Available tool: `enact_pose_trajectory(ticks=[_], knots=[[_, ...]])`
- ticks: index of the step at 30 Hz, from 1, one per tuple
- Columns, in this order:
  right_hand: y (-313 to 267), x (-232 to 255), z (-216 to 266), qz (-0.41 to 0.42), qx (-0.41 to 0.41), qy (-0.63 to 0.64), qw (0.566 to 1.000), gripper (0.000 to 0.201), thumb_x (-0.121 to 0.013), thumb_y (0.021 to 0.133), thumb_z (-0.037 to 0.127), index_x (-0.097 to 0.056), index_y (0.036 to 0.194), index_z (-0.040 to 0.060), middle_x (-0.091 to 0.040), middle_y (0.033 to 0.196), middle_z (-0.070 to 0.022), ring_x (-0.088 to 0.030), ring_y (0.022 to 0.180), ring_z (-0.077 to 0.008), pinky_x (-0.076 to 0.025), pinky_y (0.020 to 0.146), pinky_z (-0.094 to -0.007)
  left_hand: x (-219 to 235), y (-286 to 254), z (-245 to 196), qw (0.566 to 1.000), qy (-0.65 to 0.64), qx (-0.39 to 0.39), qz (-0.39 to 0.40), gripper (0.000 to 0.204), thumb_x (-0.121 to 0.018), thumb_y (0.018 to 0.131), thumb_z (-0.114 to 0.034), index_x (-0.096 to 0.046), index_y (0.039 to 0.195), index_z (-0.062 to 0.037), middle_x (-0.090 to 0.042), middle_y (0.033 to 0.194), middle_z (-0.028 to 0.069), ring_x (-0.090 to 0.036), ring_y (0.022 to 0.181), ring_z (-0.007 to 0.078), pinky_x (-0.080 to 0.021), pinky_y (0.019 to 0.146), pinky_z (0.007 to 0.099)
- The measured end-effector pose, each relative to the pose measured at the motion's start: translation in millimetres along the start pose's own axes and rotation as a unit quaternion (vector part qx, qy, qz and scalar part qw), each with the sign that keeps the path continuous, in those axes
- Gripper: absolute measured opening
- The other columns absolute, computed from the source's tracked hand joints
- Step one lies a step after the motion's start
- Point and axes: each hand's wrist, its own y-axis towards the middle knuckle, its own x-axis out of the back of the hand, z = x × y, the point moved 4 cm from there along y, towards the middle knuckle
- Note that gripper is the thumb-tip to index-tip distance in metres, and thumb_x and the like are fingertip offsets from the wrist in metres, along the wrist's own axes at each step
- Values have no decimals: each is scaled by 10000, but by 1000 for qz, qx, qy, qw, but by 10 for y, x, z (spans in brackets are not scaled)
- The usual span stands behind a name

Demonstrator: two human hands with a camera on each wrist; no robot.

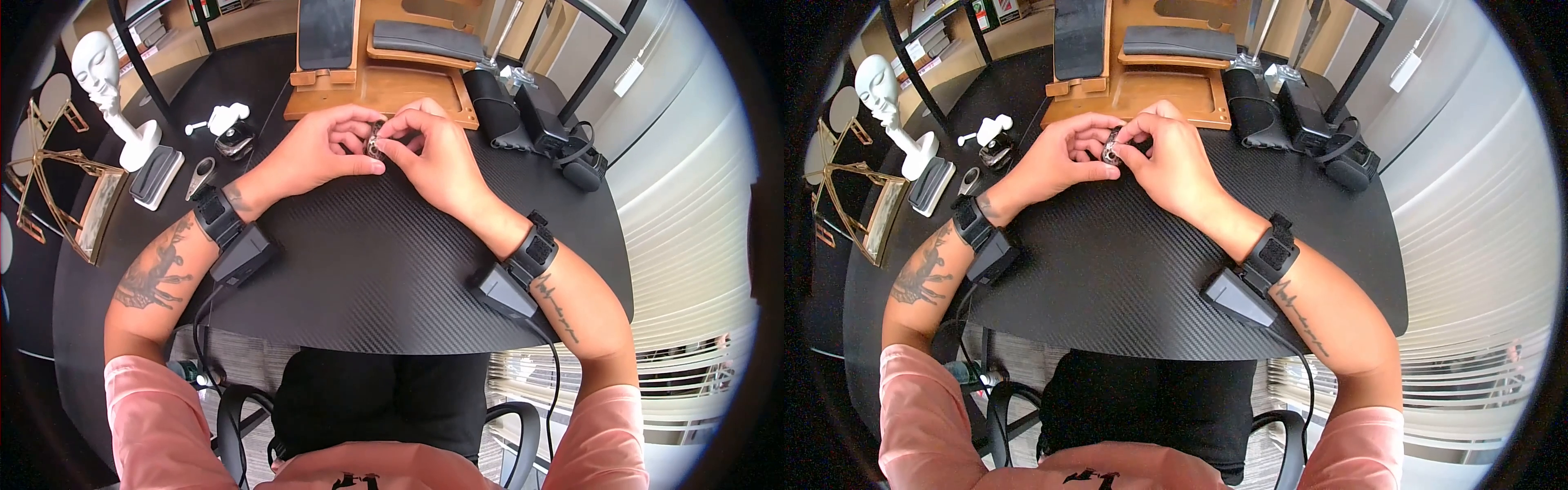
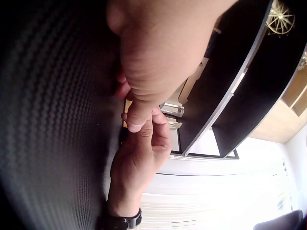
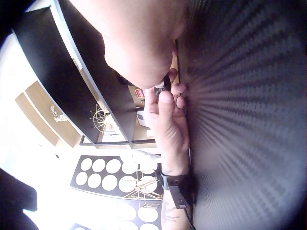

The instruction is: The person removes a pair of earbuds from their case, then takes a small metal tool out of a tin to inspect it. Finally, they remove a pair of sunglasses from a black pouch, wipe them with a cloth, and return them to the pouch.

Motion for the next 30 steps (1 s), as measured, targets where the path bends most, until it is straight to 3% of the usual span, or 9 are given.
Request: enact_pose_trajectory(ticks=[10,15,20,25,30], knots=[[25,47,-48,-34,-1,-10,999,110,-686,772,62,-663,854,-7,-581,863,-111,-615,741,-199,-506,653,-286,19,4,16,1000,20,-2,-15,525,-704,805,-18,-478,1277,26,-628,1024,49,-606,873,76,-494,775,209],[68,68,-176,-46,-12,7,999,89,-688,791,50,-664,860,0,-590,866,-82,-616,760,-143,-501,669,-248,32,46,145,999,-14,-47,-7,396,-689,836,-74,-541,1190,26,-655,973,76,-621,855,93,-496,771,212],[127,166,-150,-55,7,-20,998,86,-654,835,25,-634,900,-28,-585,924,-77,-622,830,-147,-501,736,-247,29,84,205,997,10,-69,-16,321,-691,844,-157,-602,1096,20,-671,920,84,-638,821,114,-514,747,241],[297,230,-196,-57,-35,-5,998,94,-648,840,31,-625,908,-29,-606,924,-77,-607,831,-141,-491,764,-249,12,30,106,996,18,-77,-40,263,-703,816,-179,-651,976,24,-689,855,109,-658,789,146,-528,714,275],[705,-198,310,37,43,-72,996,76,-648,830,18,-628,889,-24,-602,886,-70,-602,793,-131,-486,731,-243,64,-5,91,992,49,-95,-65,218,-689,788,-168,-670,902,17,-689,811,123,-670,780,194,-523,703,309]])
